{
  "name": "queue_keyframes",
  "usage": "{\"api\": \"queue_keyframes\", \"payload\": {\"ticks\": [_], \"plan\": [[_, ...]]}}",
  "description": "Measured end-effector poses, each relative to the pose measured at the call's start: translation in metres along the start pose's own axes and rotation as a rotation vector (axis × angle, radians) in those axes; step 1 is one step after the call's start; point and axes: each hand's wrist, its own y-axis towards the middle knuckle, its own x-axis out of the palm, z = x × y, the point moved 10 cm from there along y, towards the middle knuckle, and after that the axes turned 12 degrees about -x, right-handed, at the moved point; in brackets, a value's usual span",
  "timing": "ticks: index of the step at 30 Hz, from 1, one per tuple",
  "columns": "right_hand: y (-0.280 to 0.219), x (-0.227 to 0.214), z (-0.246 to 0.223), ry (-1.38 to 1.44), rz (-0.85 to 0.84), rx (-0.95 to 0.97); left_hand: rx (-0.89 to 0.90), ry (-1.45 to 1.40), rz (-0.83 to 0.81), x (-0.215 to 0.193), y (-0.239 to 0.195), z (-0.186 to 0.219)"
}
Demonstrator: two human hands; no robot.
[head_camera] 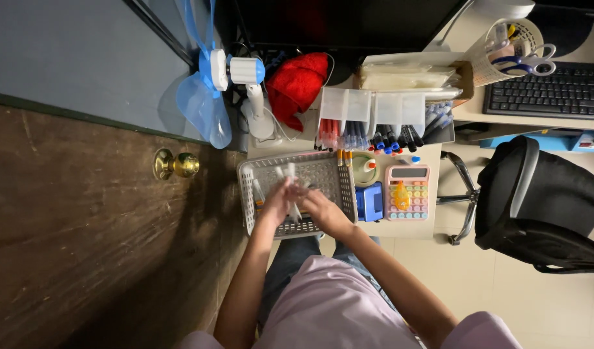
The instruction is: The person sorts various stationery items from a gray plastic basket into a multi-compartment desk organizer. They handle pens, pencils, and markers, placing them into designated slots within the organizer on a cluttered desk.
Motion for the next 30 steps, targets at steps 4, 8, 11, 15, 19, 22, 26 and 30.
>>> {"api": "queue_keyframes", "payload": {"ticks": [4, 8, 11, 15, 19, 22, 26, 30], "plan": [[-0.024, -0.002, 0.045, 0.076, 0.217, 0.187, 0.047, -0.107, 0.011, -0.018, -0.009, 0.023], [-0.053, 0.035, 0.093, -0.060, -0.037, 0.289, 0.122, 0.157, 0.043, -0.041, -0.005, 0.029], [-0.043, 0.035, 0.088, -0.139, -0.074, 0.202, 0.255, 0.688, 0.243, -0.027, -0.021, 0.049], [-0.018, 0.042, 0.070, -0.210, -0.163, 0.079, 0.372, 1.130, 0.429, -0.008, -0.028, 0.055], [-0.021, 0.062, 0.085, -0.236, -0.230, 0.099, 0.422, 1.175, 0.509, -0.010, -0.016, 0.037], [-0.032, 0.083, 0.102, -0.291, -0.415, 0.160, 0.704, 1.305, 0.537, 0.010, -0.033, 0.042], [-0.045, 0.092, 0.113, -0.306, -0.461, 0.179, 0.459, 1.470, 0.585, -0.009, -0.022, 0.028], [-0.053, 0.096, 0.122, -0.089, -0.358, 0.189, 0.435, 1.497, 0.578, -0.019, -0.021, 0.024]]}}
